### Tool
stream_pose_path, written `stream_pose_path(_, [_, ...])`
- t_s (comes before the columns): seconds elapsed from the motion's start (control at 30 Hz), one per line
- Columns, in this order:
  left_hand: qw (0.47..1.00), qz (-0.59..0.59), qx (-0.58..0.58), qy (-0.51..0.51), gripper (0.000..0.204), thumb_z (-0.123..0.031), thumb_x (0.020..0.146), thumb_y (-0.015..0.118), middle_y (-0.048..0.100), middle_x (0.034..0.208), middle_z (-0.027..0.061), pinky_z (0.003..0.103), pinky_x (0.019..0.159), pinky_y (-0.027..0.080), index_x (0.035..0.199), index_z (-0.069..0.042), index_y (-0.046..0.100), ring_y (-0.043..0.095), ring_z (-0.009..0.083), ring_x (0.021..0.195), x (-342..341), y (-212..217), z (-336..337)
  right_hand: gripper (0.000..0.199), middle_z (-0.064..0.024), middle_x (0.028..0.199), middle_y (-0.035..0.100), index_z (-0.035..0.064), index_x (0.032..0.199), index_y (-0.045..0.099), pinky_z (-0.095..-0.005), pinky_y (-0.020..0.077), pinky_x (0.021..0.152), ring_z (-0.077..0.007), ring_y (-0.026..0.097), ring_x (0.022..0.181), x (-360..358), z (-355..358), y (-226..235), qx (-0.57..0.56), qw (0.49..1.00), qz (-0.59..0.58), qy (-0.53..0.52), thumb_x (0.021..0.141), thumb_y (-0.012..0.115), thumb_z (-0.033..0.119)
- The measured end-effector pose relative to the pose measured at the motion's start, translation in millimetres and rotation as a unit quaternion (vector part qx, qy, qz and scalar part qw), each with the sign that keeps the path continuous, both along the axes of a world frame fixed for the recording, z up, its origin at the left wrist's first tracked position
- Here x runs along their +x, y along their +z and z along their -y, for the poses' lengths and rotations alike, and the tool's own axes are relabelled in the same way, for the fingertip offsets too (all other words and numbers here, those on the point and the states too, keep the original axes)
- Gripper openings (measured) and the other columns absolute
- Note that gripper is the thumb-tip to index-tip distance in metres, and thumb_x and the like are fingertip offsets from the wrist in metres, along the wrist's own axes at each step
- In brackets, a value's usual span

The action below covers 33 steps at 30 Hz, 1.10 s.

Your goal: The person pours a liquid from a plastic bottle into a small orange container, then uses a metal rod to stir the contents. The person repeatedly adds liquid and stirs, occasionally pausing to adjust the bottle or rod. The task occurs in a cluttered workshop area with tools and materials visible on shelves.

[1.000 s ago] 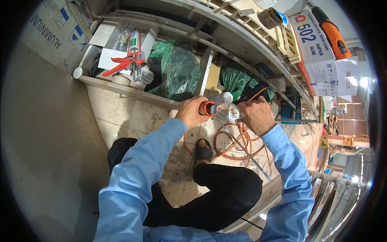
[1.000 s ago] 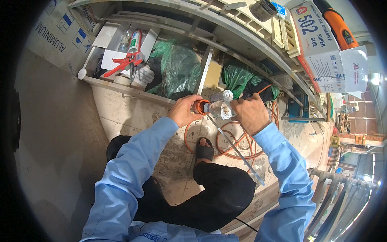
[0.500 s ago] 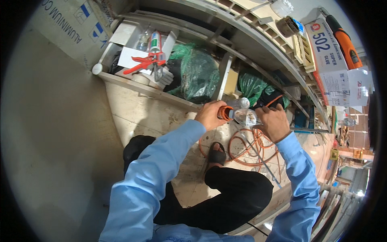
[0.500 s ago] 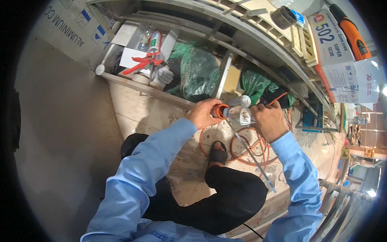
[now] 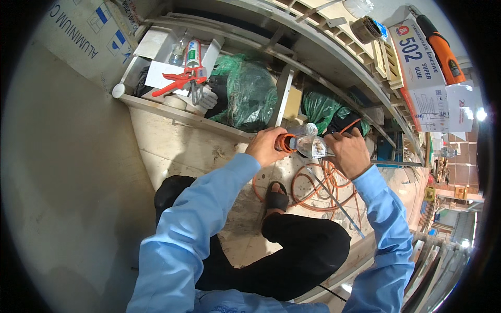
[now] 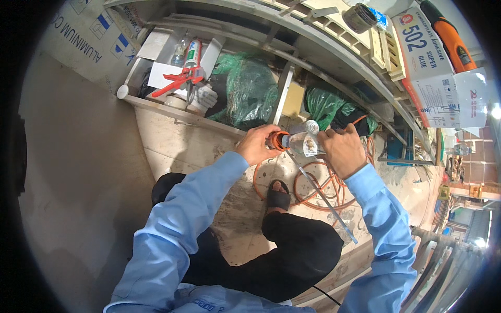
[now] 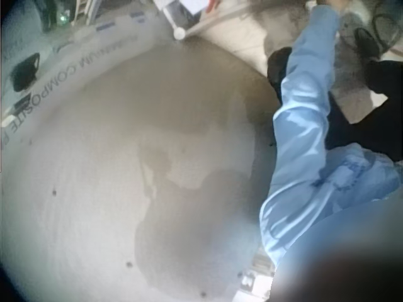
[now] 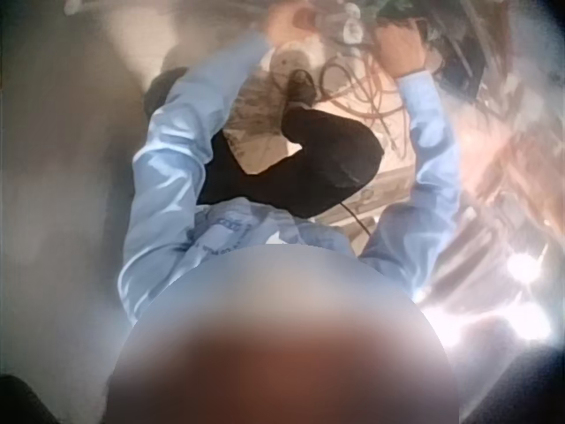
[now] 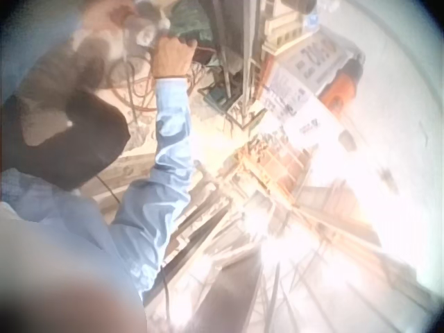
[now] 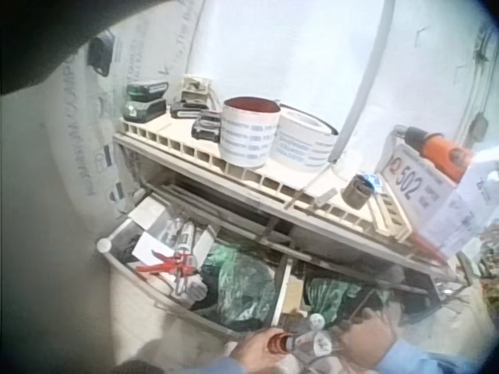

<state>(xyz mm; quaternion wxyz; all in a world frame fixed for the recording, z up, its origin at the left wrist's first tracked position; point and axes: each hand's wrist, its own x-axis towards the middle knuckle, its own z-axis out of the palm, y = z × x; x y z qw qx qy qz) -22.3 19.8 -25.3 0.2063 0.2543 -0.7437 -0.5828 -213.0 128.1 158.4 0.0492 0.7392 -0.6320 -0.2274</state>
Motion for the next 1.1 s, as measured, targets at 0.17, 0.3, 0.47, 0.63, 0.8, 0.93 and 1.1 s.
stream_pose_path(0.17, [1.000,0.005,0.002,-0.010,0.064,-0.014,0.073,0.092,0.071,0.120,0.0167,0.040,0.096,0.058,0.129,-0.001,0.064,0.072,0.0298,0.107,1.4,0.2,0.7,0.031,-0.0084,0.086,0.073,0.0110,0.100,0.069,-0.0430,0.0497,0.087,-0.0267,0.074,0.081,-3.6,1.4,-0.2,0.048,0.999,-0.016,-0.020,0.081,0.082,0.031])
stream_pose_path(0.3, [1.000,0.015,-0.006,0.009,0.063,-0.015,0.073,0.092,0.072,0.119,0.0175,0.040,0.096,0.058,0.129,-0.002,0.064,0.072,0.0307,0.107,2.3,2.2,0.1,0.030,-0.0077,0.083,0.072,0.0108,0.100,0.069,-0.0434,0.0500,0.088,-0.0275,0.073,0.078,-4.8,0.0,0.1,-0.018,1.000,0.001,0.017,0.083,0.082,0.031])
stream_pose_path(0.47, [1.000,0.015,-0.003,-0.001,0.063,-0.015,0.074,0.092,0.072,0.118,0.0182,0.040,0.096,0.058,0.128,-0.002,0.065,0.072,0.0310,0.107,1.7,1.7,1.3,0.032,-0.0085,0.086,0.073,0.0100,0.103,0.068,-0.0434,0.0511,0.088,-0.0279,0.074,0.082,-4.4,0.1,2.0,0.027,1.000,0.008,-0.013,0.080,0.082,0.026])
stream_pose_path(0.63, [1.000,0.013,-0.008,-0.004,0.062,-0.015,0.073,0.092,0.072,0.117,0.0180,0.040,0.095,0.058,0.128,-0.001,0.064,0.072,0.0307,0.106,0.2,-1.1,0.8,0.023,-0.0098,0.085,0.073,0.0096,0.100,0.068,-0.0437,0.0518,0.087,-0.0282,0.074,0.081,-3.3,0.6,2.8,0.018,1.000,0.009,-0.003,0.079,0.076,0.016])
stream_pose_path(0.8, [1.000,0.000,0.000,-0.003,0.061,-0.014,0.074,0.091,0.072,0.118,0.0174,0.039,0.096,0.057,0.127,-0.001,0.064,0.072,0.0302,0.107,0.7,-0.7,1.2,0.018,-0.0119,0.081,0.072,0.0089,0.096,0.069,-0.0442,0.0518,0.087,-0.0293,0.074,0.077,-3.3,-0.6,-0.7,0.004,1.000,0.012,-0.007,0.079,0.071,0.011])
stream_pose_path(0.93, [1.000,0.002,-0.003,-0.005,0.061,-0.013,0.074,0.091,0.072,0.119,0.0173,0.039,0.096,0.057,0.127,-0.001,0.064,0.072,0.0296,0.107,1.1,0.3,1.2,0.018,-0.0113,0.076,0.072,0.0090,0.097,0.069,-0.0445,0.0513,0.087,-0.0299,0.073,0.074,-3.4,0.5,-2.1,0.013,1.000,0.015,-0.016,0.079,0.072,0.012])
stream_pose_path(1.1, [1.000,0.012,0.014,-0.014,0.062,-0.013,0.074,0.091,0.071,0.119,0.0173,0.040,0.097,0.057,0.128,0.000,0.064,0.072,0.0299,0.108,0.1,-0.2,-0.2,0.018,-0.0109,0.073,0.072,0.0097,0.096,0.070,-0.0447,0.0509,0.087,-0.0295,0.073,0.073,-0.1,2.7,2.7,0.042,0.998,0.014,-0.034,0.083,0.076,0.021])
